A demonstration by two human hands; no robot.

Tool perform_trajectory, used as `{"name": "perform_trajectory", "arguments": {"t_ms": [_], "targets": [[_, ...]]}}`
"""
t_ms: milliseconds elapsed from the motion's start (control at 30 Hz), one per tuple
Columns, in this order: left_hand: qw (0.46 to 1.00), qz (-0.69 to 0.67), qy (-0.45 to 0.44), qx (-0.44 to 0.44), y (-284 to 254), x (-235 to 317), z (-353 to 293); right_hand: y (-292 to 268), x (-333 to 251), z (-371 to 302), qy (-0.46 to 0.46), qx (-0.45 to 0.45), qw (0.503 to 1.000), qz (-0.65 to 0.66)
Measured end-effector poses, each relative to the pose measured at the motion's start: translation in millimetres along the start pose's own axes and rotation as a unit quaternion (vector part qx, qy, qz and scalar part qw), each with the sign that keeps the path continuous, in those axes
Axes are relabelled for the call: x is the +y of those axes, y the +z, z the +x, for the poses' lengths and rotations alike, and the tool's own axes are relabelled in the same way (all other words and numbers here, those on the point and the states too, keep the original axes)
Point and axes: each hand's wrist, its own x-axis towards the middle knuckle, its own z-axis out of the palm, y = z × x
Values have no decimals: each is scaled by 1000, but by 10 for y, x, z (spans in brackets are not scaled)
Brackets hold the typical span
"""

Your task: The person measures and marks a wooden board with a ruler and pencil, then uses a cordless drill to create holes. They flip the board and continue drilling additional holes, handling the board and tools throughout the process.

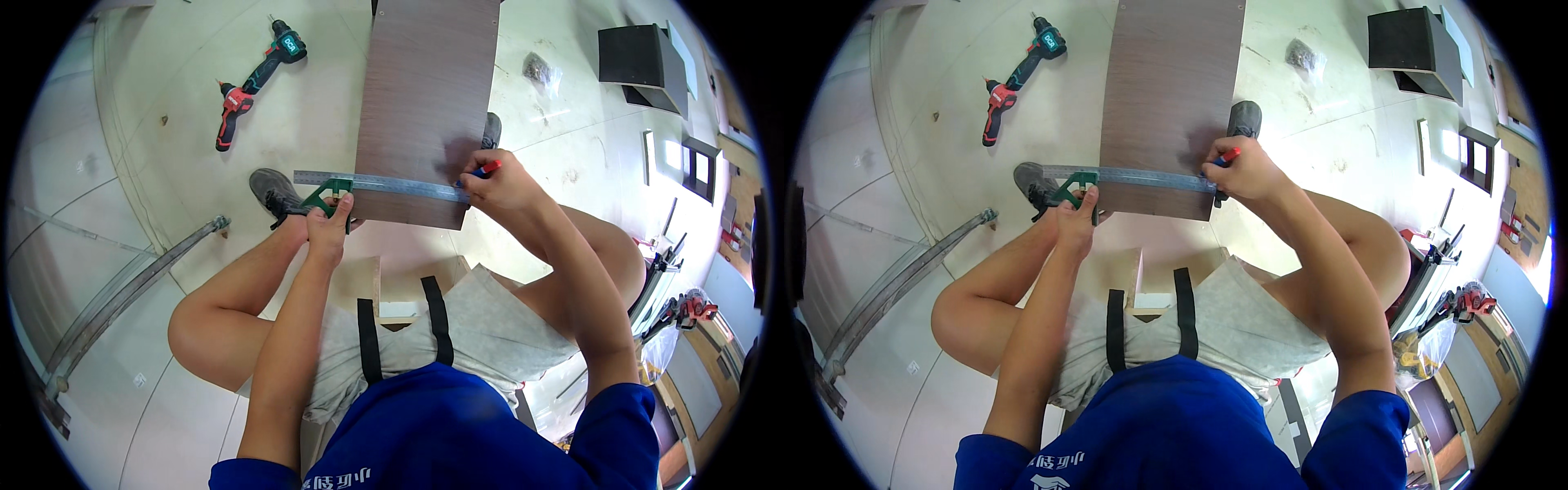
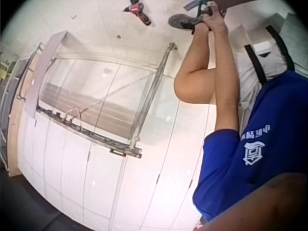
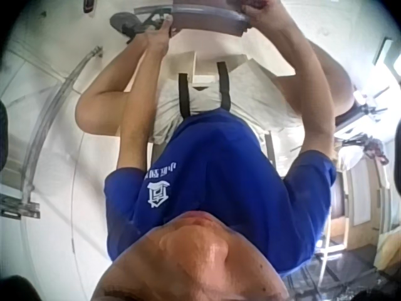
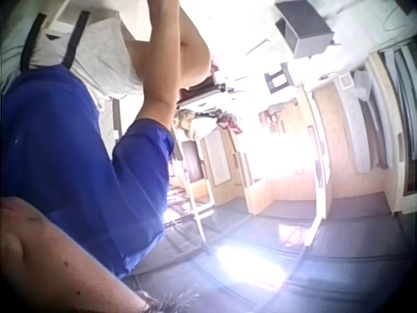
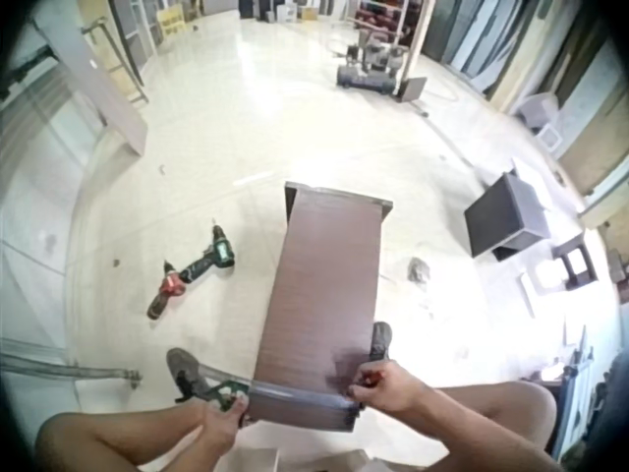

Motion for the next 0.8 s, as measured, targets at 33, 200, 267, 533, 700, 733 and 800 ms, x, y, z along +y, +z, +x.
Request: {"name": "perform_trajectory", "arguments": {"t_ms": [33,200,267,533,700,733,800], "targets": [[1000,0,-1,-5,18,-3,-2,60,3,49,-15,-9,1000,-6],[1000,-3,2,-7,54,25,-20,516,-273,503,-63,-38,994,-79],[1000,-4,0,-9,57,24,-17,705,-393,653,-104,-36,991,-81],[1000,11,-1,-1,107,53,-44,996,-495,857,-124,-20,988,-94],[1000,7,-1,-11,83,40,-30,1002,-407,822,-128,-13,991,-46],[1000,4,0,-12,68,26,-19,971,-398,793,-127,-17,991,-29],[1000,2,0,-7,55,4,-21,869,-393,737,-90,-24,995,-43]]}}
